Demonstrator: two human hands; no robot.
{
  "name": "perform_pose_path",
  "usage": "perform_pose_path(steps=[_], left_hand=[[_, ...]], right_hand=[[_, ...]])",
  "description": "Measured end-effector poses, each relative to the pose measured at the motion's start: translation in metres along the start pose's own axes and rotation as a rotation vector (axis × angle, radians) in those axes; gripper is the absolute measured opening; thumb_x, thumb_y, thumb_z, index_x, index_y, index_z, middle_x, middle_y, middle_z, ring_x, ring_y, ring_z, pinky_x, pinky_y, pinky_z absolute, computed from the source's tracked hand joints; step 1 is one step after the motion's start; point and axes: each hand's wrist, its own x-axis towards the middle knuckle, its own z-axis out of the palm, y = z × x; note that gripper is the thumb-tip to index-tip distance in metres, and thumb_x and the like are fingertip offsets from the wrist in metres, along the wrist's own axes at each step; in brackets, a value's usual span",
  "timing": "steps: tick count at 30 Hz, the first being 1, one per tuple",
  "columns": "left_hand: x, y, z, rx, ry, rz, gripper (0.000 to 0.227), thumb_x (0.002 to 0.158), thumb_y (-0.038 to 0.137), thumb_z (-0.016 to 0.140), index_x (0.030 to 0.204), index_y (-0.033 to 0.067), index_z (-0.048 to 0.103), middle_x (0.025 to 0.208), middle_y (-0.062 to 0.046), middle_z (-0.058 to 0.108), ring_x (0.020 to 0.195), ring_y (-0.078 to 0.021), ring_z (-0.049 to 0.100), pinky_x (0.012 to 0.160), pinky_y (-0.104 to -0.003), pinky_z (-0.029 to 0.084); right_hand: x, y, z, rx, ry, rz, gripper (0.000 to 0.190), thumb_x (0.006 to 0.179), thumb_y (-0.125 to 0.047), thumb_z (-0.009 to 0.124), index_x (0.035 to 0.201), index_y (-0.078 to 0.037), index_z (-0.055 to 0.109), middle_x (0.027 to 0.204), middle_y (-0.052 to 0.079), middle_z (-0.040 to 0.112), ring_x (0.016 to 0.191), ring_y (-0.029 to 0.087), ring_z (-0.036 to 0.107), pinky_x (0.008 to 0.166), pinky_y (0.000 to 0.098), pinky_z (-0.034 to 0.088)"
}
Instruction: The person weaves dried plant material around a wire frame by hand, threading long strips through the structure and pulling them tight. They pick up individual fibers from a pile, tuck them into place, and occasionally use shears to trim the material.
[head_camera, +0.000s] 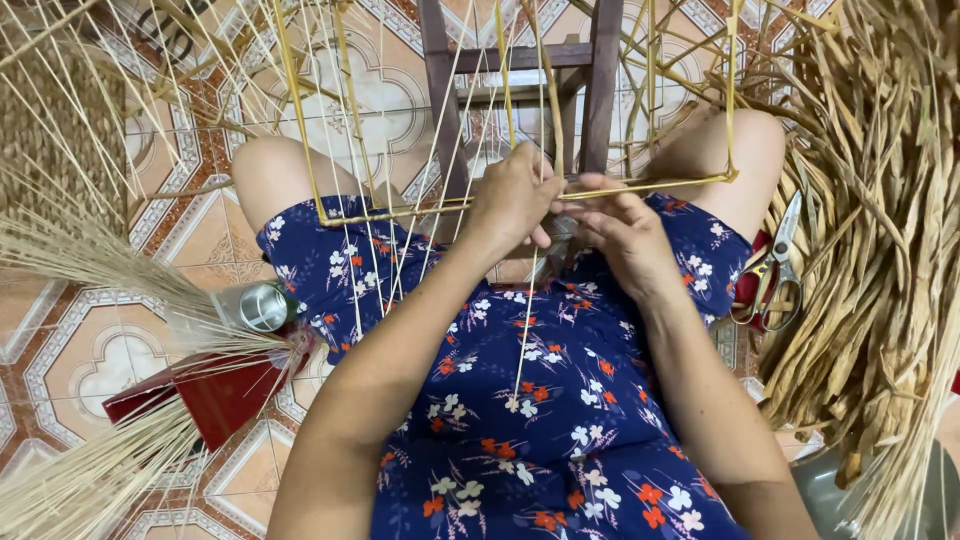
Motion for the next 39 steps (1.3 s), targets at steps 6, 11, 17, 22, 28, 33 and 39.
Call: perform_pose_path(steps=[6, 11, 17, 22, 28, 33, 39], left_hand=[[0.005, 0.001, -0.002, 0.027, -0.063, -0.06, 0.025, 0.099, 0.021, 0.06, 0.098, -0.0038, 0.064, 0.077, -0.013, 0.076, 0.046, -0.0223, 0.073, 0.034, -0.031, 0.053], [0.009, -0.01, -0.007, 0.041, -0.142, -0.058, 0.035, 0.106, 0.027, 0.05, 0.101, -0.0035, 0.065, 0.086, -0.016, 0.079, 0.051, -0.0233, 0.075, 0.038, -0.03, 0.054], [0.013, -0.036, -0.016, -0.305, -0.442, 0.155, 0.027, 0.093, 0.01, 0.063, 0.111, -0.0026, 0.046, 0.133, -0.009, 0.062, 0.068, -0.0204, 0.081, 0.05, -0.027, 0.066], [0.0, -0.004, 0.006, -0.058, -0.116, -0.119, 0.019, 0.1, 0.019, 0.064, 0.104, 0.0032, 0.073, 0.094, -0.013, 0.079, 0.046, -0.0145, 0.067, 0.035, -0.026, 0.048], [0.011, -0.007, 0.017, 0.165, 0.038, -0.123, 0.027, 0.102, 0.027, 0.06, 0.102, 0.0033, 0.073, 0.085, -0.007, 0.08, 0.044, -0.0137, 0.069, 0.033, -0.026, 0.05], [0.005, 0.001, 0.015, 0.094, 0.025, -0.094, 0.025, 0.101, 0.025, 0.061, 0.104, 0.0021, 0.072, 0.083, -0.009, 0.079, 0.043, -0.0159, 0.069, 0.033, -0.028, 0.05], [0.011, -0.006, 0.012, 0.063, -0.045, -0.101, 0.026, 0.101, 0.025, 0.061, 0.101, 0.0014, 0.072, 0.084, -0.008, 0.08, 0.045, -0.0156, 0.07, 0.033, -0.026, 0.047]], right_hand=[[0.033, 0.04, 0.003, -0.256, -0.037, -0.386, 0.033, 0.096, 0.0, 0.067, 0.129, -0.008, 0.07, 0.147, 0.012, 0.056, 0.118, 0.012, 0.066, 0.1, 0.0257, 0.055], [-0.008, 0.022, -0.02, -0.667, -0.005, -0.208, 0.02, 0.108, -0.014, 0.063, 0.1, 0.0, 0.075, 0.085, 0.005, 0.072, 0.078, 0.01, 0.063, 0.071, 0.0244, 0.053], [-0.045, -0.054, 0.014, -0.311, -0.098, 0.029, 0.028, 0.107, -0.02, 0.058, 0.102, 0.005, 0.07, 0.058, -0.001, 0.054, 0.051, 0.011, 0.053, 0.054, 0.026, 0.05], [-0.044, -0.117, 0.009, -0.032, -0.153, -0.354, 0.037, 0.108, -0.026, 0.06, 0.132, 0.002, 0.065, 0.092, 0.01, 0.072, 0.084, 0.019, 0.073, 0.08, 0.0302, 0.061], [-0.069, -0.129, -0.21, -0.416, 0.691, -0.694, 0.012, 0.114, -0.004, 0.066, 0.121, -0.001, 0.076, 0.109, 0.016, 0.078, 0.09, 0.016, 0.078, 0.074, 0.0269, 0.066], [-0.157, -0.031, -0.439, -0.91, 1.278, -0.286, 0.026, 0.093, 0.004, 0.064, 0.112, -0.006, 0.078, 0.103, 0.011, 0.077, 0.081, 0.017, 0.075, 0.068, 0.0302, 0.06], [-0.198, -0.004, -0.431, -1.028, 1.376, -0.052, 0.013, 0.09, -0.002, 0.078, 0.102, 0.0, 0.079, 0.093, 0.018, 0.075, 0.081, 0.021, 0.071, 0.073, 0.0366, 0.057]])
